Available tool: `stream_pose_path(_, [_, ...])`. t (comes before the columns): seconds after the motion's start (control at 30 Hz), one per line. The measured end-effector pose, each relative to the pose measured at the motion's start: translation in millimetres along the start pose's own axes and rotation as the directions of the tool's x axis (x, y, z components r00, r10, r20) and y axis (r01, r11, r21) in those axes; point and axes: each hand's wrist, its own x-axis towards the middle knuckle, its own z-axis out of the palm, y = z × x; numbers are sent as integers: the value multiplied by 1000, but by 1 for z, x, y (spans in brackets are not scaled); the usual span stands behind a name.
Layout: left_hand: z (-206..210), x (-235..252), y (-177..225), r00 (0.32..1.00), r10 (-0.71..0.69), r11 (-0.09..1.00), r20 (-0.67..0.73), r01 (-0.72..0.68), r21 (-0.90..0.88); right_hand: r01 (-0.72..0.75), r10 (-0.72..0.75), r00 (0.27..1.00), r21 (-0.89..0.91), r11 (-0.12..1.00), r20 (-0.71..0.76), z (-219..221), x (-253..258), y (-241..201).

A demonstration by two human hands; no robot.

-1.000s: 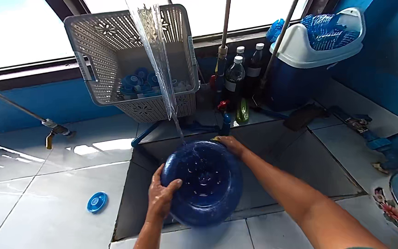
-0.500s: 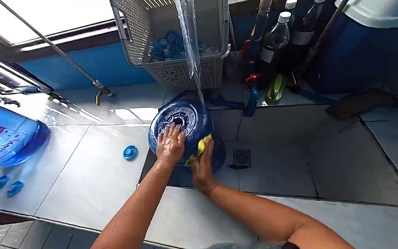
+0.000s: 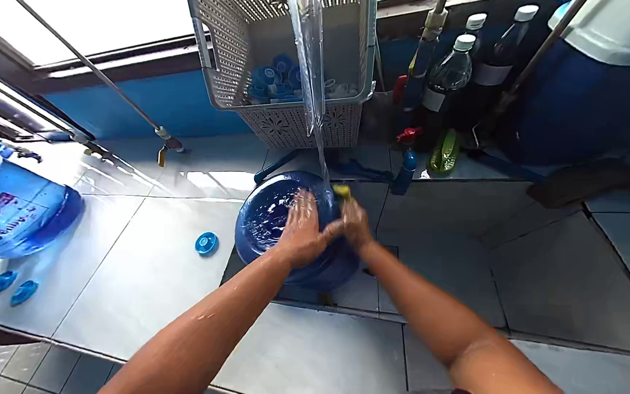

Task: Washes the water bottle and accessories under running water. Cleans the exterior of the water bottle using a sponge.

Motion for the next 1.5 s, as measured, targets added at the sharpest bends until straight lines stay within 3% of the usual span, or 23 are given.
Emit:
stream_pose_path(0.07, [3,-8,1,982,90,990,165,-106,93,-27,24,998,47,999,51,-20,32,11])
stream_pose_path(0.13, [-1,5,-4,998,23,996,62,-28,84,4,6,998,177,984,-56,0,0,14])
stream_pose_path(0.2, [-6,29,-4,983,-149,989,-103,149,-14,76,-32,986,281,957,-161,39,-59,11])
stream_pose_path(0.27, [-5,36,8,968,-219,976,-124,216,-38,92,-41,979,253,963,-201,47,-69,6])
stream_pose_path(0.37, [-5,10,13,992,57,998,109,-59,17,-16,22,998,95,995,-66,-9,3,9])
stream_pose_path(0.43, [-3,10,8,972,112,984,205,-137,112,7,-3,999,70,998,-47,-19,18,23])
stream_pose_path(0.53, [-6,40,2,995,-83,996,-55,84,21,20,24,983,239,971,-179,31,-45,9])
stream_pose_path(0.6, [-5,47,16,973,-202,979,-109,200,-26,70,-10,970,240,968,-241,44,-61,5])
stream_pose_path(0.67, [-1,24,19,998,-69,998,-2,69,-5,-4,28,988,154,988,-151,10,-26,5])
stream_pose_path(0.73, [0,12,15,981,95,991,170,-108,73,-39,43,998,84,996,-43,-26,17,18])
stream_pose_path(0.77, [3,12,11,977,117,986,180,-136,97,-72,80,995,134,988,-57,-26,17,24])
stream_pose_path(0.87, [-2,39,3,999,-23,999,-38,25,42,8,57,977,300,954,-207,23,-42,12])
stream_pose_path(0.93, [-1,42,17,987,-137,991,-84,136,-13,62,14,965,281,958,-261,35,-56,10])
stream_pose_path(1.03, [6,15,22,993,79,996,85,-82,28,-120,141,986,210,970,-89,-22,8,13])
stream_pose_path(1.1, [7,17,14,978,137,981,157,-156,118,-184,199,979,252,950,-38,-35,21,20])
stream_pose_path(1.2, [-5,48,2,997,-60,995,-43,64,76,-10,75,980,333,943,-183,20,-46,12])
stream_pose_path(1.27, [-4,52,14,983,-160,986,-90,164,31,64,6,973,296,953,-232,32,-57,9])
stream_pose_path(1.4, [7,19,17,991,106,992,87,-111,65,-175,202,978,308,935,-60,-29,26,16])
stream_pose_path(1.43, [6,21,14,990,107,987,87,-116,109,-192,221,973,301,934,-64,-27,23,16])
stream_pose_path(1.5, [1,40,7,1000,2,994,-19,0,113,-66,114,981,281,957,-157,4,-21,13])
